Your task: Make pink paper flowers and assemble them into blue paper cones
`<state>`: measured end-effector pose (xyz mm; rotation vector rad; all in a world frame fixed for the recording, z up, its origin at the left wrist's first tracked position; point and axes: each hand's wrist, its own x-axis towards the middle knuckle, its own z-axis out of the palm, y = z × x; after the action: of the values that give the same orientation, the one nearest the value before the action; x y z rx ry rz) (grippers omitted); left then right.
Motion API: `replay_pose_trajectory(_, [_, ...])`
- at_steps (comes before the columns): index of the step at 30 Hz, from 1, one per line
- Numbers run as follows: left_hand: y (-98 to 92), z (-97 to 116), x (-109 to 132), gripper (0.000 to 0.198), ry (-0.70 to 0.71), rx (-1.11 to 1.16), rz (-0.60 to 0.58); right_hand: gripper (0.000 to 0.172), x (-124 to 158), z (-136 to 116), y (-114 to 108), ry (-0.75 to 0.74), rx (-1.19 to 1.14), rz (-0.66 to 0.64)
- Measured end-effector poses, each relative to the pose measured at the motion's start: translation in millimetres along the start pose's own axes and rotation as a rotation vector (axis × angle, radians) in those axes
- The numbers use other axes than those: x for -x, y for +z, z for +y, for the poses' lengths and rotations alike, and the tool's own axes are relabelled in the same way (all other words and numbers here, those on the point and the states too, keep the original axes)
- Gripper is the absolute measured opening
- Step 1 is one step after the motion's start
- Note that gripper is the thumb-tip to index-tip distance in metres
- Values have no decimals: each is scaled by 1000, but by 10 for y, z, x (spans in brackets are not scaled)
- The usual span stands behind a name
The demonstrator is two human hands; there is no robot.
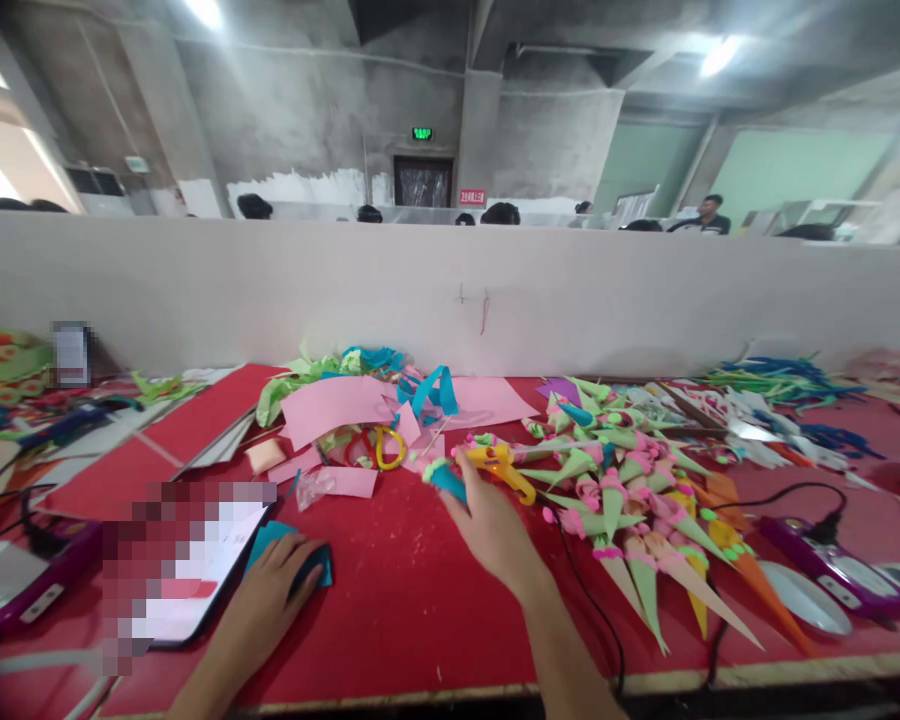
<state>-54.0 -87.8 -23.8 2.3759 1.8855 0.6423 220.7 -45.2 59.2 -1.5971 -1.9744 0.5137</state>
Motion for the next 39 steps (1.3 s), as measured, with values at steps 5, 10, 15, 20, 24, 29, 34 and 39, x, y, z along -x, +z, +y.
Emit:
replay_pose_trajectory(5, [-11, 21, 5, 27, 36, -22, 4, 46, -754, -106, -169, -6, 516, 247])
replay_pose_trajectory(10, [-15, 7, -2, 24, 48, -7, 27, 47, -1023, -359, 91, -80, 562, 256])
replay_pose_trajectory(15, [-17, 17, 1, 24, 44, -5, 29, 43, -1004, -780, 708, -495, 520, 62])
replay_pose_trajectory(20, [-60, 71, 20, 30, 28, -32, 13, 37, -1243, -1000, 1030, -433, 600, 51])
replay_pose_trajectory(24, [-74, 87, 35, 27, 30, -46, -13, 30, -1467, -1026, 987, -422, 584, 48])
replay_pose_trajectory(29, [-58, 84, 44, 29, 16, -62, -19, 31, -1644, -1024, 700, -377, 531, 157])
replay_pose_trajectory(34, [-46, 60, 41, 29, 1, -59, -16, 27, -1636, -1062, 363, -348, 456, 263])
replay_pose_trajectory(39, [-15, 39, 48, 28, -14, -111, 51, 23, -1149, -984, -18, -547, 9, 434])
